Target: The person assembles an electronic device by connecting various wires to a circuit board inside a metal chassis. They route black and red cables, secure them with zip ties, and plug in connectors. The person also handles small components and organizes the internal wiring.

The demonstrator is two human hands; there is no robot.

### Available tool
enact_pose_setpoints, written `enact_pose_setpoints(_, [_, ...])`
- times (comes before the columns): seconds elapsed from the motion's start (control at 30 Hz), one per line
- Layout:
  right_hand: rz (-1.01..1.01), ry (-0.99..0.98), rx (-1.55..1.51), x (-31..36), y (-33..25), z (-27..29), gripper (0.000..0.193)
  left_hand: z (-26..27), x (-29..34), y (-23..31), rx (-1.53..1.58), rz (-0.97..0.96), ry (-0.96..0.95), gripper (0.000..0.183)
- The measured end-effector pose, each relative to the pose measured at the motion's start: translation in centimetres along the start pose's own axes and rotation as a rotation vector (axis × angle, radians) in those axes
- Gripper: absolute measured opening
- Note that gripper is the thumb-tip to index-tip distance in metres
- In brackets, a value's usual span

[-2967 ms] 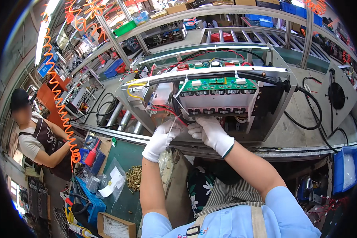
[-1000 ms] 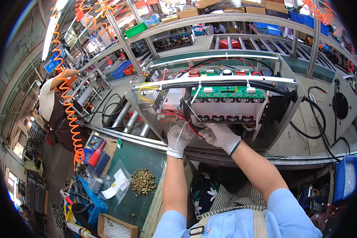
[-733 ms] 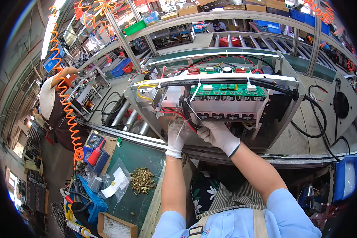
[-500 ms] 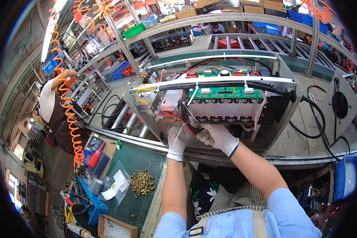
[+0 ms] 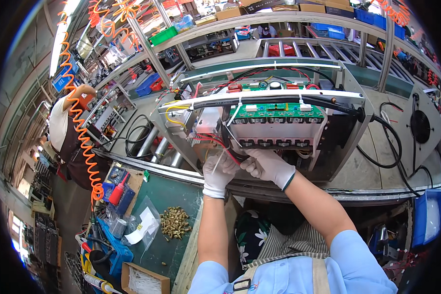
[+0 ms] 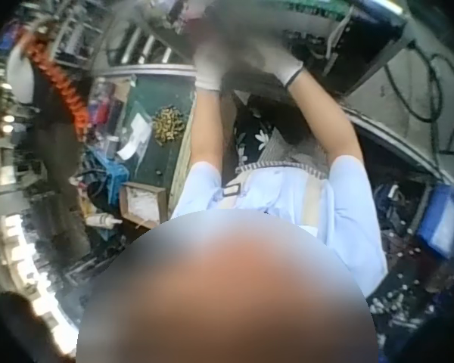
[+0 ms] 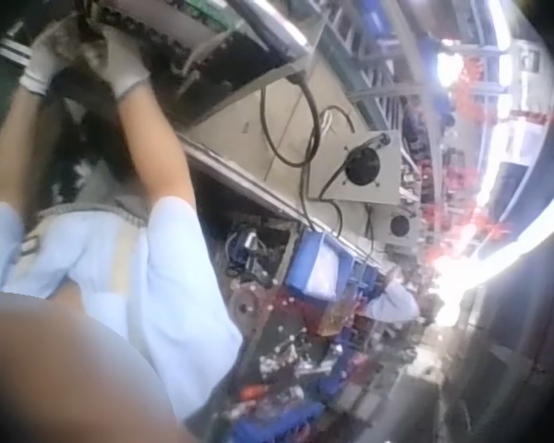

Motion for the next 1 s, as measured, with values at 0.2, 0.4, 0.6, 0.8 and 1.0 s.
enact_pose_setpoints(0.2, [0.083,0.061,-0.102,-1.3,0.7,0.6,0.025,-0.8,0.4,0.1,-0.054,0.121,-0.237,0.019])
enact_pose_setpoints(0.4, [0.096,0.155,0.031,-1.0,0.0,0.5,0.026,3.1,-0.3,3.9,-1.127,-0.235,0.089,0.013])
enact_pose_setpoints(0.6, [0.008,0.156,0.054,-1.1,0.0,1.0,0.022,3.9,-1.2,1.4,-0.217,0.101,0.085,0.009])
enact_pose_setpoints(0.8, [0.177,0.208,-0.178,-1.9,0.5,1.4,0.021,2.5,-1.1,1.8,-0.653,-0.005,-0.019,0.011])
enact_pose_setpoints(1.0, [0.212,0.127,-0.2,-1.3,0.6,1.1,0.016,1.1,-0.1,0.9,-0.22,0.07,0.143,0.008])
Point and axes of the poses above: each hand's wrist, its own x-axis away from the middle knuckle, its own z-axis out of the back of the hand, y = z × x, the point moved 7 cm from there along -x, towards the middle knuckle, and after that the axes turned 2 degrees about -y, right-handed, at the moved point
